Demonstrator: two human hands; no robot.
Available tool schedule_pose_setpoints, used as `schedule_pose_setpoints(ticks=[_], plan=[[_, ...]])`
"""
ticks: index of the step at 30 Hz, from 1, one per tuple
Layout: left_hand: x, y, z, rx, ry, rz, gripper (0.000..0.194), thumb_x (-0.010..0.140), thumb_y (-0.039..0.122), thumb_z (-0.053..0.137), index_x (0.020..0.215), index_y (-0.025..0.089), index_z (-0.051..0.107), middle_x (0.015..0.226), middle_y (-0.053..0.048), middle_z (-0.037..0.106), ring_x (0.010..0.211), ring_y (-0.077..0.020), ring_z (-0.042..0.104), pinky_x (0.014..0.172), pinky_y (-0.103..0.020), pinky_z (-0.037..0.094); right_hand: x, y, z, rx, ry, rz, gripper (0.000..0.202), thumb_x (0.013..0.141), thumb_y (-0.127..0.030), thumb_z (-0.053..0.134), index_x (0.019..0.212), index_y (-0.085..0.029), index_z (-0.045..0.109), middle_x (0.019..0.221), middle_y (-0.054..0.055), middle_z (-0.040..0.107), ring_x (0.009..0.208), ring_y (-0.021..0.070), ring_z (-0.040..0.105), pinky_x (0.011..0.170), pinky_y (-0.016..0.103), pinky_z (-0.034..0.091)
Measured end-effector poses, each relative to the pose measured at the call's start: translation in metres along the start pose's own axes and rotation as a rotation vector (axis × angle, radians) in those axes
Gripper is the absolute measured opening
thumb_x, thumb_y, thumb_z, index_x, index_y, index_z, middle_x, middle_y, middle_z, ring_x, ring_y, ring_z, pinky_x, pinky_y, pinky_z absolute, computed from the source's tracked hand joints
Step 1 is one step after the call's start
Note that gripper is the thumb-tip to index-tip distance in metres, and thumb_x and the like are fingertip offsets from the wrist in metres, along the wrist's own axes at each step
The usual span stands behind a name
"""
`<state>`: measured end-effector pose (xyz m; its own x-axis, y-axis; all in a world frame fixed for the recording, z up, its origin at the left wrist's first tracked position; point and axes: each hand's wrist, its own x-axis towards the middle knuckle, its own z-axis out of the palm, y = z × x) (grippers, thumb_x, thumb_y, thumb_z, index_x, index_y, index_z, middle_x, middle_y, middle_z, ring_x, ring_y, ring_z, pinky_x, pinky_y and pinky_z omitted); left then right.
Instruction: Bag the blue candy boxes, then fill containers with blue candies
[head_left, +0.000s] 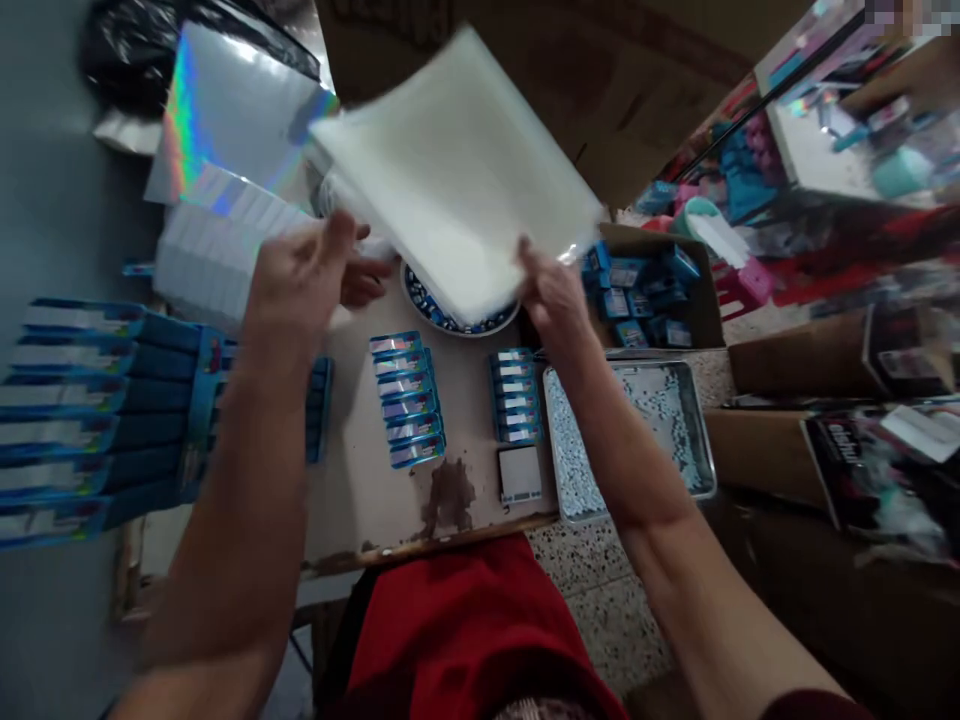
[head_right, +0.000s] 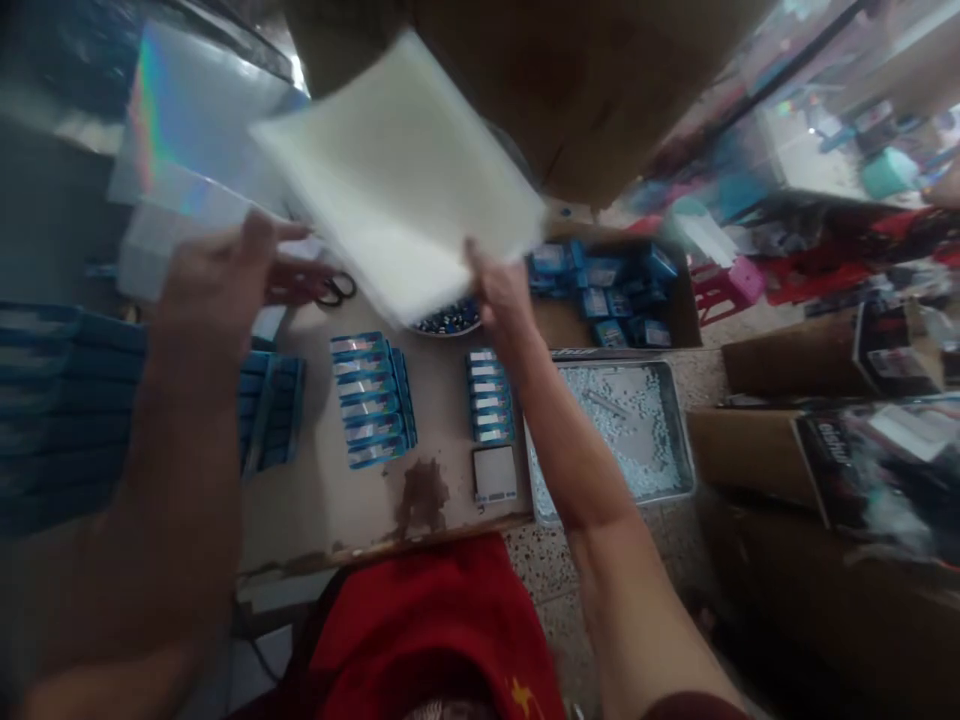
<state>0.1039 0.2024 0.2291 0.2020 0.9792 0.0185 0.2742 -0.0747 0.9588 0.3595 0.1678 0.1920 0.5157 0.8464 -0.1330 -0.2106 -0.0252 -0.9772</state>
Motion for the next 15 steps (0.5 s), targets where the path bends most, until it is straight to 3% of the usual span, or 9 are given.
schedule_pose_setpoints(ticks=[2,4,5,7,9,10,12,15], plan=[[-0.095,-0.003,-0.005,0.19,0.172,0.062,0.046,0.1,0.052,0.054,0.129,0.018,0.064,0.096,-0.004,0.076,0.083,-0.0162,0.074,0.081,-0.033,0.06,-0.049,-0.004,-0.051,-0.026,-0.018,0.038,0.024,0.097,-0.029,0.055,0.114,-0.015,0.066,0.119,0.005,0.072,0.119,0.0182,0.065,0.097,0.028,0.057],[-0.19,-0.028,-0.005,0.425,0.217,-0.004,0.037,0.095,0.049,0.061,0.126,0.029,0.064,0.093,0.002,0.077,0.088,-0.0178,0.074,0.086,-0.033,0.058,-0.091,0.0,-0.103,-0.053,0.046,0.075,0.032,0.095,-0.037,0.058,0.115,-0.014,0.068,0.113,0.007,0.073,0.118,0.023,0.066,0.094,0.033,0.06],[-0.235,-0.048,-0.004,0.464,0.233,-0.1,0.035,0.093,0.049,0.063,0.122,0.031,0.065,0.094,0.002,0.077,0.087,-0.0192,0.074,0.085,-0.033,0.058,-0.108,0.004,-0.128,-0.061,0.126,0.093,0.034,0.092,-0.04,0.063,0.113,-0.014,0.069,0.109,0.008,0.074,0.116,0.0241,0.068,0.091,0.034,0.062],[-0.319,-0.096,0.001,0.457,0.304,-0.461,0.034,0.09,0.052,0.061,0.116,0.031,0.066,0.1,0.0,0.076,0.087,-0.0233,0.075,0.082,-0.036,0.059,-0.131,0.014,-0.177,-0.049,0.274,0.168,0.036,0.083,-0.042,0.074,0.107,-0.016,0.07,0.102,0.007,0.075,0.106,0.0226,0.072,0.087,0.031,0.065],[-0.392,-0.148,0.01,0.372,0.34,-0.817,0.033,0.085,0.056,0.058,0.106,0.032,0.067,0.086,0.0,0.077,0.079,-0.0278,0.075,0.076,-0.04,0.059,-0.144,0.023,-0.225,-0.027,0.371,0.258,0.036,0.078,-0.042,0.078,0.104,-0.018,0.07,0.098,0.006,0.076,0.095,0.0204,0.075,0.083,0.029,0.066],[-0.424,-0.174,0.018,0.337,0.317,-0.941,0.031,0.079,0.057,0.059,0.096,0.032,0.068,0.078,0.0,0.076,0.076,-0.0305,0.075,0.072,-0.041,0.059,-0.149,0.026,-0.249,-0.026,0.394,0.316,0.036,0.076,-0.042,0.08,0.102,-0.019,0.07,0.097,0.006,0.077,0.091,0.0202,0.075,0.081,0.03,0.067],[-0.475,-0.22,0.042,0.313,0.155,-1.074,0.027,0.066,0.057,0.059,0.076,0.033,0.068,0.064,-0.001,0.072,0.072,-0.0365,0.073,0.07,-0.047,0.057,-0.159,0.029,-0.299,-0.055,0.404,0.448,0.035,0.073,-0.042,0.082,0.098,-0.02,0.071,0.095,0.006,0.078,0.086,0.0222,0.077,0.078,0.033,0.068],[-0.51,-0.267,0.094,0.299,0.064,-0.997,0.022,0.057,0.058,0.057,0.061,0.038,0.065,0.073,0.004,0.076,0.087,-0.0383,0.074,0.083,-0.05,0.056,-0.182,0.034,-0.371,-0.134,0.383,0.57,0.039,0.068,-0.043,0.086,0.099,-0.022,0.073,0.102,0.007,0.079,0.091,0.027,0.077,0.078,0.037,0.069]])
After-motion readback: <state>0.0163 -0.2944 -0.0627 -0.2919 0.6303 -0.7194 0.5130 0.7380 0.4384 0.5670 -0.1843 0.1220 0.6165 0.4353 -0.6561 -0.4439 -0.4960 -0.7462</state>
